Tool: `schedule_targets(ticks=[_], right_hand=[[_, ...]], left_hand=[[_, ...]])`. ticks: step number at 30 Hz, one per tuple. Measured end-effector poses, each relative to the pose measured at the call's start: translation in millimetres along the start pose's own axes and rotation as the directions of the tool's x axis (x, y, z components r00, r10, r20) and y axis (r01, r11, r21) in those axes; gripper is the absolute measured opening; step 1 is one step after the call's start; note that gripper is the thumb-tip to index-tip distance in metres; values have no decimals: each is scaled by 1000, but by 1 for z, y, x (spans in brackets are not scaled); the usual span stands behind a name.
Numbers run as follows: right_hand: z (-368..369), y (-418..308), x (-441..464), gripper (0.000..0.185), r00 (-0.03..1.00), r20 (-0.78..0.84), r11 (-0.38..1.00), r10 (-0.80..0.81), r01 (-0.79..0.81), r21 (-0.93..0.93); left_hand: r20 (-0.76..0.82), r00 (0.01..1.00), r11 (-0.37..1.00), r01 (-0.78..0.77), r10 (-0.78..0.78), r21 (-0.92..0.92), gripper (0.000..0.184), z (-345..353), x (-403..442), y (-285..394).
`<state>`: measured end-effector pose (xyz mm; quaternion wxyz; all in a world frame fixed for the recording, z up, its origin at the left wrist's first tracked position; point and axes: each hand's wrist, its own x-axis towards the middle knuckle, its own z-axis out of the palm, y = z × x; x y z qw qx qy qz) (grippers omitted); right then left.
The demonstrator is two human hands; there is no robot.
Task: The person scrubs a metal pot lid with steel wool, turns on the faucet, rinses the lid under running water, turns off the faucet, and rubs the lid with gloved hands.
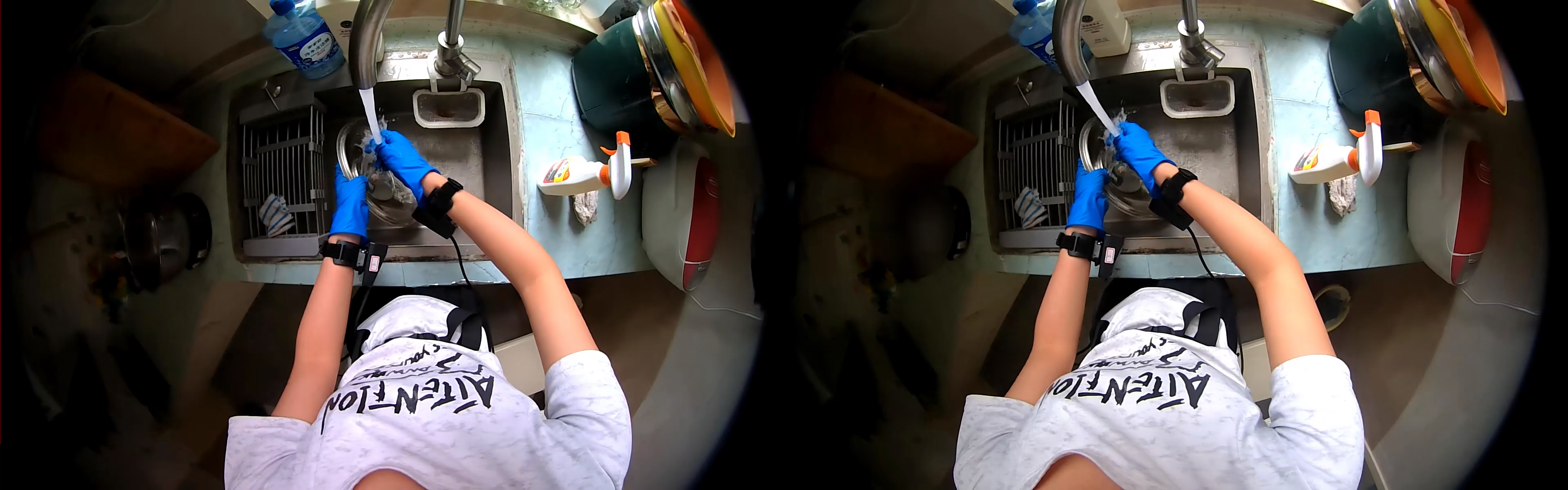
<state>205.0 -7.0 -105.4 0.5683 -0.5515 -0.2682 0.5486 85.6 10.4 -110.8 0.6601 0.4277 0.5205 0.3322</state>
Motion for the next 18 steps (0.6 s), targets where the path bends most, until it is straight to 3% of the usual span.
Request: schedule_targets(ticks=[1, 3, 4, 7, 8, 11, 13, 15, 16, 17, 18], right_hand=[[0, 5, 4, 10, 1000, 8, 1000, 1, -1, -7], [-1, 21, 21, 11, 997, 1, 973, 81, -79, -218], [-2, 24, 26, 11, 996, 34, 937, 88, -72, -342], [-3, 33, 32, 11, 996, 3, 904, 88, -78, -420], [-4, 33, 31, 9, 973, 33, 925, 229, -207, -318], [-5, 26, 29, 9, 990, 24, 968, 138, -130, -215], [-14, 35, 40, 11, 987, 50, 957, 153, -135, -256], [-18, 15, 31, 13, 982, 122, 893, 144, -75, -444], [-19, 11, 31, 14, 930, 351, 778, -107, 299, -553], [-23, 9, 25, 14, 932, 347, 777, -107, 296, -556], [-29, 8, 18, 16, 968, 250, 926, 35, 63, -372]], left_hand=[[-7, 1000, 1000, -2, 2, -8, 54, -1, 0, -3], [-11, 1000, 996, 29, -28, 89, 56, -8, 3, -10], [-84, 991, 989, 115, -107, 96, 59, 2, -10, 9], [-53, 999, 1000, 7, -8, -17, 57, 3, -10, -2], [-55, 997, 998, 44, -46, -34, 59, 5, -13, -3], [-40, 999, 1000, -12, 11, -25, 61, 9, -8, -13], [24, 999, 992, -18, 21, -122, 61, 12, -4, -18], [76, 995, 996, 61, -57, -58, 73, 18, -2, -16], [81, 995, 996, 64, -59, -59, 73, 22, -5, -14], [72, 997, 997, 26, -20, -74, 73, 27, -7, -12], [63, 998, 996, -13, 18, -88, 72, 33, -9, -11]])
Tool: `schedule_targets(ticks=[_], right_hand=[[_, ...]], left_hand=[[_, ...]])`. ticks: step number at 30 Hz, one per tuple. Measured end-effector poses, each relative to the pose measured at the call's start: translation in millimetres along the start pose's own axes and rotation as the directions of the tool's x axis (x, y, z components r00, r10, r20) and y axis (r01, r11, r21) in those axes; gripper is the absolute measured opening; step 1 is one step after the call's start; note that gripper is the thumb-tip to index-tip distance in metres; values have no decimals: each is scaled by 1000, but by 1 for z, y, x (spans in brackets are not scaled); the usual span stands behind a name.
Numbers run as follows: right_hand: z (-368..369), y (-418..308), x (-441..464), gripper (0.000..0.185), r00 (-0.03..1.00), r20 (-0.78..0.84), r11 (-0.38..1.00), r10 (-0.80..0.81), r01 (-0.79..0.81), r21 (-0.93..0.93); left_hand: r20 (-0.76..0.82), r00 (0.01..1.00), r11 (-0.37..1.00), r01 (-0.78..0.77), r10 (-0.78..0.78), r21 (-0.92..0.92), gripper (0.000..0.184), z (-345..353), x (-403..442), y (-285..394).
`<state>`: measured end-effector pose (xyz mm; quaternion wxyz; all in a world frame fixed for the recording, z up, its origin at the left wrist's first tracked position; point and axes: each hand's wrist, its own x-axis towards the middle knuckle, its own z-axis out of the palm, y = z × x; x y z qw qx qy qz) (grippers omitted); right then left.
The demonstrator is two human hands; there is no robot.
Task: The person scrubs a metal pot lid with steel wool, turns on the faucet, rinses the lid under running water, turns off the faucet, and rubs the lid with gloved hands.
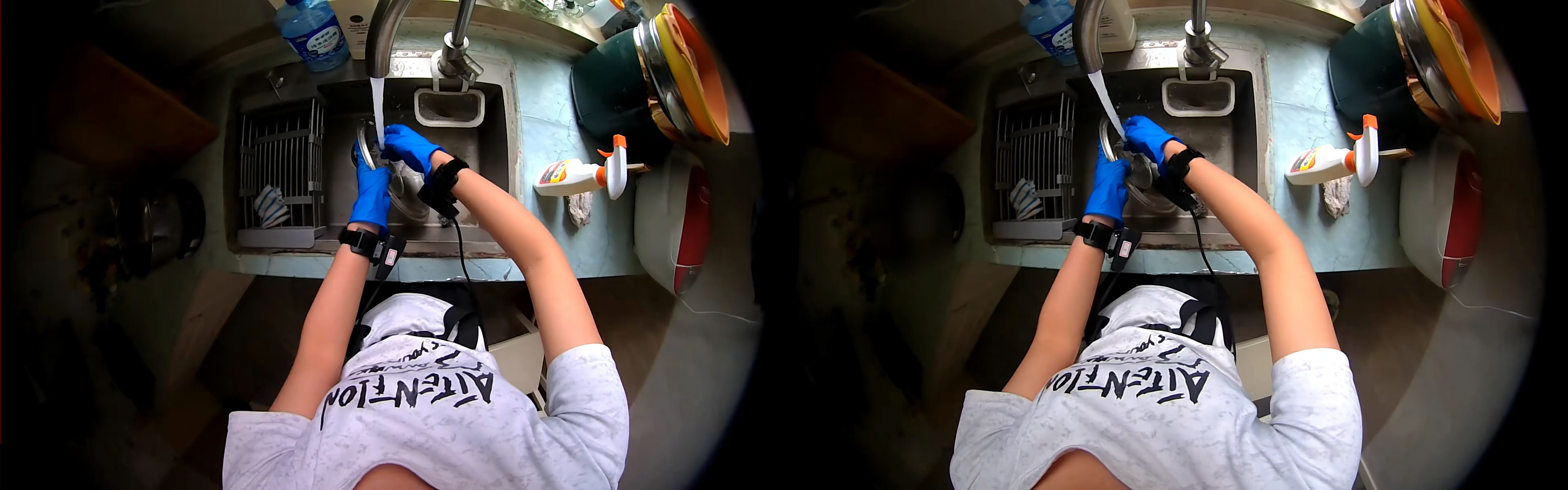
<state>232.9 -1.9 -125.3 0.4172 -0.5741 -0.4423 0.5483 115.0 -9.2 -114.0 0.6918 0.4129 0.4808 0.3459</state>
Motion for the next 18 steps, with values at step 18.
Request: schedule_targets(ticks=[18], right_hand=[[-56, -29, -56, 19, 960, -239, 850, 145, 3, 527]], left_hand=[[84, 991, 988, 114, -106, -103, 70, 17, -7, 13]])
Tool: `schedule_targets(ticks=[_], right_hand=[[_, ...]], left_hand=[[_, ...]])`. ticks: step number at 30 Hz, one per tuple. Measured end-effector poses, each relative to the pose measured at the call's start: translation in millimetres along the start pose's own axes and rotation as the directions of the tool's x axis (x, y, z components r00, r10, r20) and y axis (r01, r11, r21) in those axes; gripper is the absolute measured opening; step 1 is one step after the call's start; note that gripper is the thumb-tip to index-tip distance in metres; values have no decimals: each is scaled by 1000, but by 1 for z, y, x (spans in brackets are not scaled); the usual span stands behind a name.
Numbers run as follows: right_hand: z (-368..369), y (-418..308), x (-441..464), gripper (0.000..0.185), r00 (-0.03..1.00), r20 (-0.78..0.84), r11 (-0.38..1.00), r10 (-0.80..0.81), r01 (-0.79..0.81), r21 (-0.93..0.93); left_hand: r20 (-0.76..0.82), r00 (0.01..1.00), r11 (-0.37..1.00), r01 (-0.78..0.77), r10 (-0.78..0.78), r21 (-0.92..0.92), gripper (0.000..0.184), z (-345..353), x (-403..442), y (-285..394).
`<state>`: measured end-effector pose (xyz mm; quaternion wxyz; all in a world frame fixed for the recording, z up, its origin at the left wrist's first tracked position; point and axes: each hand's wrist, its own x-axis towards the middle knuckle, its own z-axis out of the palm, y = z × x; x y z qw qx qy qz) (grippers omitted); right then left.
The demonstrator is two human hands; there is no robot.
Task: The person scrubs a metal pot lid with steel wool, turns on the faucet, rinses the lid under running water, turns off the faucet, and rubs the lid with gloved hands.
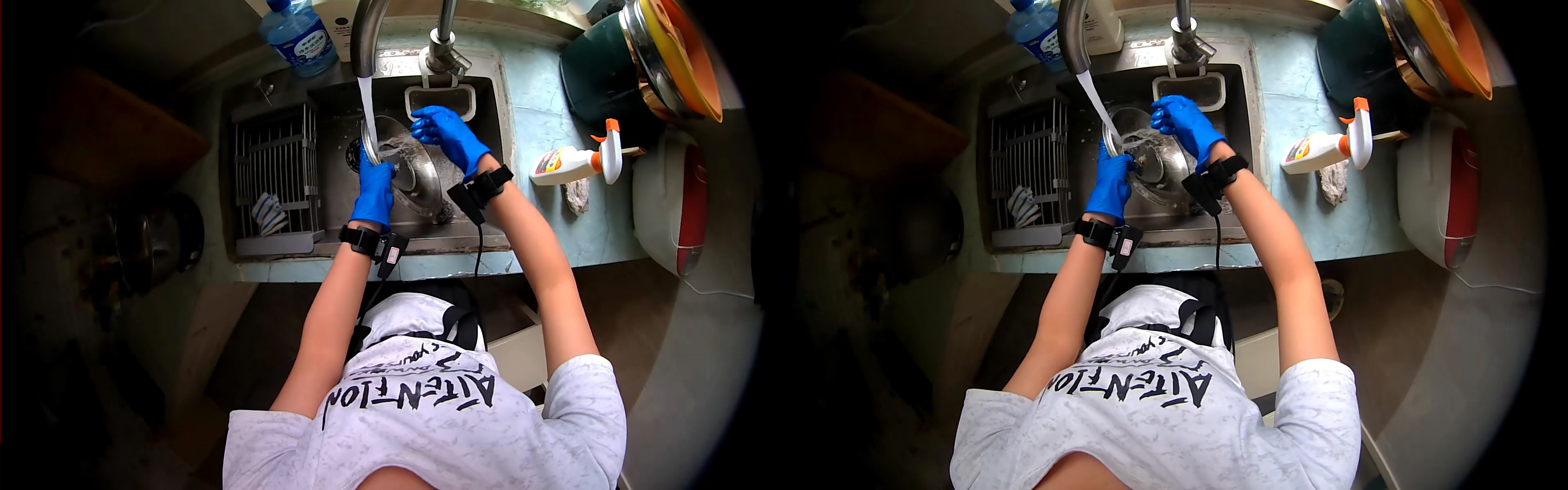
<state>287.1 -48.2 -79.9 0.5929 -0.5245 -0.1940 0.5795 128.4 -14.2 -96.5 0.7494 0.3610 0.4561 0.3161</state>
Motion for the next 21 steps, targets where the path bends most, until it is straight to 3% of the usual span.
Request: schedule_targets(ticks=[1, 2, 8, 10, 11, 13, 14, 15, 16, 17, 20, 21], right_hand=[[-7, -11, 5, 20, 997, -65, 990, 32, -23, 137], [-14, -17, 10, 20, 998, -49, 978, -45, 54, 204], [-24, -43, 16, 18, 991, -128, 982, -28, 51, 179], [-17, -46, 11, 16, 994, -106, 987, 6, 11, 163], [-11, -38, 9, 16, 995, -94, 998, -26, 32, 60], [-5, -18, -3, 21, 995, 97, 981, 1, 18, -193], [3, -15, -18, 23, 988, 154, 948, -23, 71, -311], [12, -12, -30, 24, 976, 216, 897, -40, 130, -422], [14, 1, -29, 31, 978, 182, 709, -106, 203, -676], [18, 8, -33, 34, 961, 267, 783, -80, 226, -579], [28, 30, -41, 29, 934, 306, 839, -186, 313, -445], [29, 33, -41, 27, 904, 286, 600, -317, 425, -677]], left_hand=[[-3, 1000, 1000, -2, 2, 0, 70, -2, 3, 1], [-17, 1000, 999, 5, -4, 39, 70, -5, 8, 1], [-92, 995, 981, -16, 34, 191, 63, -10, 30, 9], [-201, 969, 948, 192, -142, 253, 55, -5, 32, 17], [-201, 969, 948, 193, -144, 253, 55, -10, 41, 12], [-139, 980, 980, 162, -145, 114, 51, -21, 59, 0], [-168, 964, 973, 220, -206, 64, 37, -11, 46, 14], [-168, 964, 974, 220, -207, 62, 37, -11, 42, 18], [-57, 981, 981, 189, -186, 43, 26, -13, 40, 20], [53, 986, 987, 159, -159, 20, 17, -13, 36, 24], [60, 987, 985, 141, -147, 95, 15, -4, 28, 33], [51, 983, 975, 165, -174, 147, 17, -4, 26, 34]])
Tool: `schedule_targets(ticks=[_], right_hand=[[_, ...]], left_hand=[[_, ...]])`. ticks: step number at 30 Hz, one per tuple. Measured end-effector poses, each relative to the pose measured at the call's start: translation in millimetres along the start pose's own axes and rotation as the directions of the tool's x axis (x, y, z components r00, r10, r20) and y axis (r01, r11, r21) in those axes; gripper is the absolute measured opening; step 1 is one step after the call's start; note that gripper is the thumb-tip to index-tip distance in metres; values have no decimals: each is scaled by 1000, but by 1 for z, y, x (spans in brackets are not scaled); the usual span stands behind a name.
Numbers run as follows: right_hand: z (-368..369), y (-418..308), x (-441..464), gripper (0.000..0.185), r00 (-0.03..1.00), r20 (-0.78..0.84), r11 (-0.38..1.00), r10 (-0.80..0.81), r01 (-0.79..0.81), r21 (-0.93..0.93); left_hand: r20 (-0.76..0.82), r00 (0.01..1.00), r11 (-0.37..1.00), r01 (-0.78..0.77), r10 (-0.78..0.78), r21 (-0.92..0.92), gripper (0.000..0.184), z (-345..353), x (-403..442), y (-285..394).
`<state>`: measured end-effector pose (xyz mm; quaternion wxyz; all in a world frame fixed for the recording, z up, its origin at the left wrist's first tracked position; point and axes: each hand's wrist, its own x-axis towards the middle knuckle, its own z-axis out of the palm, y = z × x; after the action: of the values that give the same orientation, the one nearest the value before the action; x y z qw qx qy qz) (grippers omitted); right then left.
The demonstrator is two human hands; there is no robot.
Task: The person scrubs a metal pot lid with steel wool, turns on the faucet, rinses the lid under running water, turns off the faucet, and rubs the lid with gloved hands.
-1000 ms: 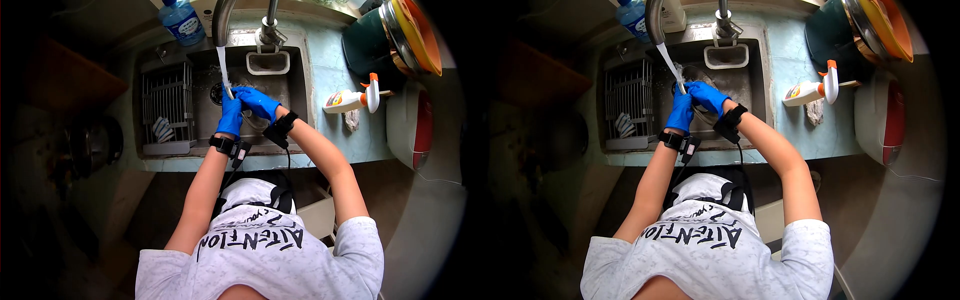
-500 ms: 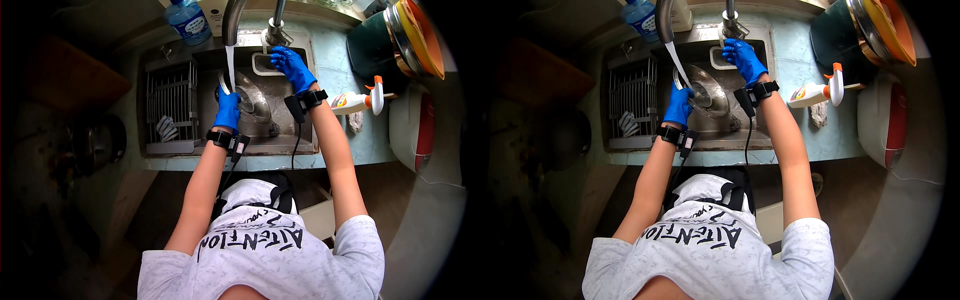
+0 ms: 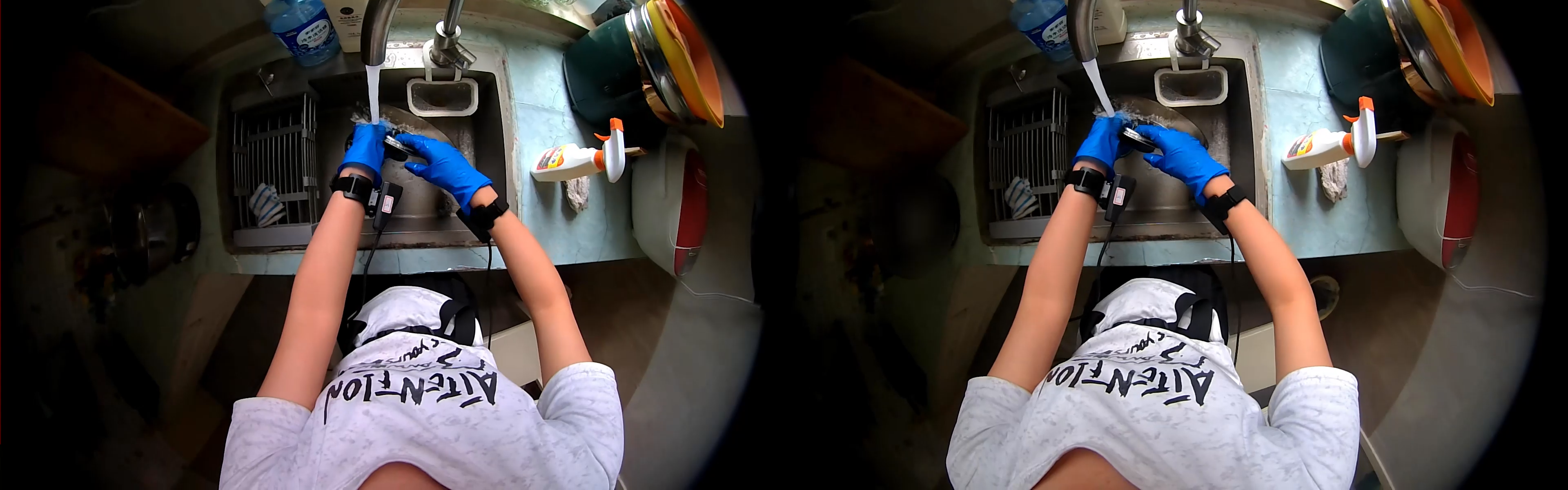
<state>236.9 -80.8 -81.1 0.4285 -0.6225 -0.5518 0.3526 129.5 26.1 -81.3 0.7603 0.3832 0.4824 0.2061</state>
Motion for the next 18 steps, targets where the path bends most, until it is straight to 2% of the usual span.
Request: schedule_targets(ticks=[1, 2, 4, 5, 6, 7, 8, 9, 10, 12, 13, 14, 16, 17, 18], right_hand=[[1, 1, -1, 28, 991, -77, 938, -111, 79, -339], [7, 15, 5, 28, 991, -81, 937, -109, 75, -342], [20, 52, 22, 28, 995, -55, 995, -87, 89, 32], [12, 24, 18, 26, 971, -127, 966, -202, 176, -190], [10, 15, 22, 26, 972, -123, 966, -201, 177, -188], [10, 8, 28, 24, 986, -88, 987, -144, 137, -84], [8, -4, 35, 23, 995, -45, 995, -92, 93, 19], [7, -17, 35, 22, 999, -43, 989, 10, -4, 146], [12, -11, 39, 22, 1000, -27, 990, 3, 1, 142], [20, 8, 53, 22, 993, -111, 999, 36, -34, 22], [19, 7, 58, 21, 993, -94, 998, 65, -67, -21], [18, 1, 60, 21, 987, -36, 980, 156, -150, 130], [25, 29, 68, 23, 976, -5, 924, 218, -205, 324], [25, 17, 68, 23, 961, -2, 886, 278, -255, 388], [23, 4, 64, 23, 956, 33, 845, 290, -272, 460]], left_hand=[[37, 999, 981, -19, 12, 193, 19, -13, 29, -14], [43, 999, 981, -19, 10, 193, 19, -15, 28, -14], [189, 955, 960, -252, 227, 119, 21, -19, 19, -14], [104, 934, 930, -352, 342, 104, 27, -15, 4, -7], [99, 935, 931, -351, 342, 102, 27, -13, -3, -1], [69, 986, 988, -149, 151, -43, 30, -13, -8, 4], [67, 997, 980, 57, -45, -193, 34, -13, -12, 8], [53, 998, 981, 36, -27, -190, 41, -15, -19, 9], [43, 999, 979, 29, -20, -203, 41, -23, -13, 2], [-82, 988, 982, -138, 128, -128, 45, -46, 13, -30], [-144, 977, 982, -169, 157, -78, 44, -54, 17, -44], [-164, 974, 979, -176, 159, -99, 44, -61, 19, -52], [-135, 956, 936, -215, 260, 280, 39, -72, 22, -65], [-92, 988, 980, -109, 125, 169, 40, -54, -18, -30], [-112, 985, 983, -112, 129, 144, 40, -57, -11, -42]])
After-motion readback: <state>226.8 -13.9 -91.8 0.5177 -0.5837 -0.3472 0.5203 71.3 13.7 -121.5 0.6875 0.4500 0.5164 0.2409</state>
